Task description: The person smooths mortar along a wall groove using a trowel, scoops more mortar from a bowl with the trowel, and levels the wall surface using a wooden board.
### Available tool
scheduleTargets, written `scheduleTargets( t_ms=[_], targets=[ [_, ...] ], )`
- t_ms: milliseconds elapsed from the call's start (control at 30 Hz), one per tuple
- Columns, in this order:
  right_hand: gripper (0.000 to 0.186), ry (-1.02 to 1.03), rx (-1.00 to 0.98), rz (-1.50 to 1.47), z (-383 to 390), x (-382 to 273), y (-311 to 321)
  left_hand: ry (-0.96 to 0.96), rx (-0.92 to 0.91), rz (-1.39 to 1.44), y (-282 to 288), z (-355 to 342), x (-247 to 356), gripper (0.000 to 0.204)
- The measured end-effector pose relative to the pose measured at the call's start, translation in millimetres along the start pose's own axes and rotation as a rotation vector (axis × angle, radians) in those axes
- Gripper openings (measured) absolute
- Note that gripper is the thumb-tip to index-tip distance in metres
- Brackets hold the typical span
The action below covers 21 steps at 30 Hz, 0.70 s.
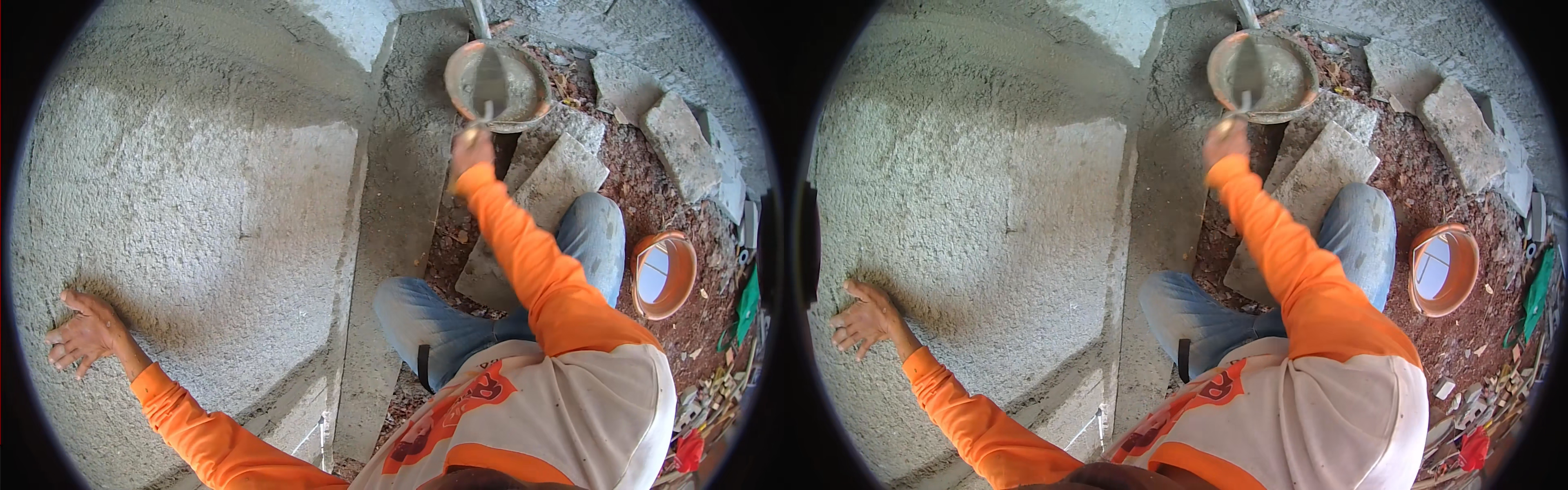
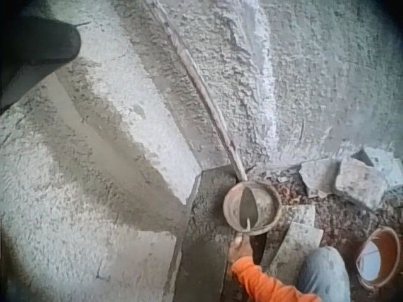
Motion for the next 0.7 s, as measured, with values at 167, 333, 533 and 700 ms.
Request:
scheduleTargets(
  t_ms=[167,333,533,700],
  targets=[
    [0.032,-0.296,-0.356,0.297,-181.9,67.3,23.3,-0.003,-0.026,0.049,1.1,3.4,22.8,0.099],
    [0.035,-0.85,-0.662,-0.403,-146.9,37.5,19.9,-0.023,0.073,0.003,3.7,-6.8,-5.2,0.097],
    [0.033,-0.649,-0.687,-0.484,-119.6,32.5,80.0,-0.018,0.058,-0.028,5.1,-2.0,11.5,0.096],
    [0.03,-0.337,-0.373,-0.603,-117.1,28.5,85.7,0.002,0.042,-0.008,3.9,1.7,19.2,0.095]
  ],
)
Point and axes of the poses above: each hand's wrist, its own z-axis away from the middle knuckle, its own y-axis out of the back of the hand, x = y × z, the point moved 1 cm from there along -z, towards the middle knuckle, and after that the axes turned 13 degrees about -z, right-handed, at the moved point
